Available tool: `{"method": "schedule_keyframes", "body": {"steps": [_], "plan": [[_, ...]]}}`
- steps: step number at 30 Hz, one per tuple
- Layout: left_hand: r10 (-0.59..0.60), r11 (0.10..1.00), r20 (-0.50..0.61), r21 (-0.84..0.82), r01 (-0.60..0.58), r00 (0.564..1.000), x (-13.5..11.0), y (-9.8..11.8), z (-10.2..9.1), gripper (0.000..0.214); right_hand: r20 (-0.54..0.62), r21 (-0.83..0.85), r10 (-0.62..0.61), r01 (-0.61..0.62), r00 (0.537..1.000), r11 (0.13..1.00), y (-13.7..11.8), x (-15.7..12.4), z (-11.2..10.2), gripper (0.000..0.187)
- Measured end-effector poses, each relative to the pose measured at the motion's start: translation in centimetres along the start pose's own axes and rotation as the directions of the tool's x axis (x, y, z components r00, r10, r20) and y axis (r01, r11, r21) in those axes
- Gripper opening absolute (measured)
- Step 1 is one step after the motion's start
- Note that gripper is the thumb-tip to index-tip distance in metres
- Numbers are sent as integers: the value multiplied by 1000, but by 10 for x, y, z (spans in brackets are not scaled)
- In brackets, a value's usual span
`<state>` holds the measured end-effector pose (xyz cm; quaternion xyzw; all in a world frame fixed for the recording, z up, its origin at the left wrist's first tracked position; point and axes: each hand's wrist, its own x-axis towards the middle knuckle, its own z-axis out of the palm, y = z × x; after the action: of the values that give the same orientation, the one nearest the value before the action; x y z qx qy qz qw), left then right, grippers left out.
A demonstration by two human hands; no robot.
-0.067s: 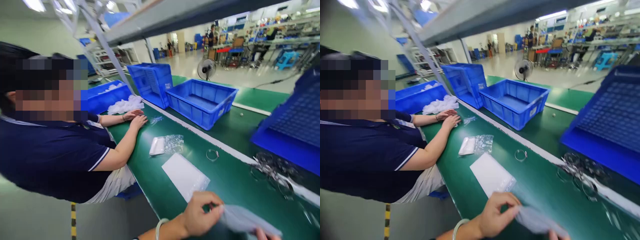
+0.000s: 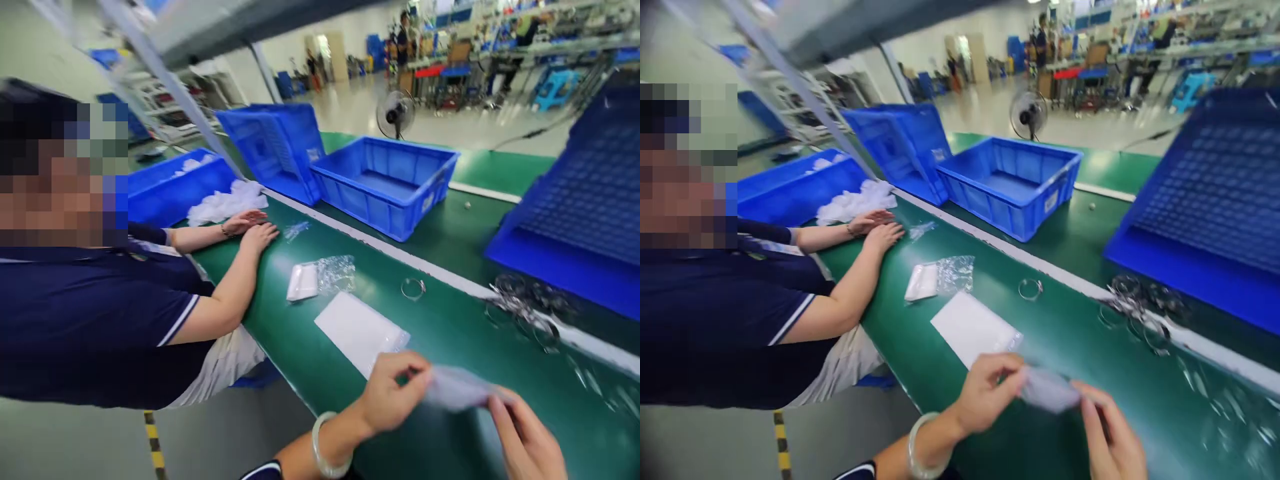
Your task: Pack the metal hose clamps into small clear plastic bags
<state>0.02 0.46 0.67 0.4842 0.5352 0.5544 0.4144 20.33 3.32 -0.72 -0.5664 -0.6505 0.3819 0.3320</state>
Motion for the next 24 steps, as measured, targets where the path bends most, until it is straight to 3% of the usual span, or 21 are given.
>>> {"method": "schedule_keyframes", "body": {"steps": [4,9,13,17,20,24], "plan": [[-141,984,-61,-120,133,988,22,5,2,33,61,258,33,-47,998,965,-9,33,10,32],[-98,983,-78,-161,85,992,35,7,2,28,42,325,-15,0,999,946,-12,45,11,27],[-110,985,-5,-134,108,994,16,-9,2,26,104,299,0,-31,995,954,10,23,14,30],[-222,972,45,-71,224,974,-20,-30,1,30,207,291,44,-104,977,951,34,-8,20,30],[-264,963,43,-42,266,963,-41,-40,1,31,235,284,96,-163,967,945,41,-23,25,30],[-261,965,56,-9,262,964,-47,-43,3,31,267,276,143,-218,953,936,42,-31,32,30]]}}
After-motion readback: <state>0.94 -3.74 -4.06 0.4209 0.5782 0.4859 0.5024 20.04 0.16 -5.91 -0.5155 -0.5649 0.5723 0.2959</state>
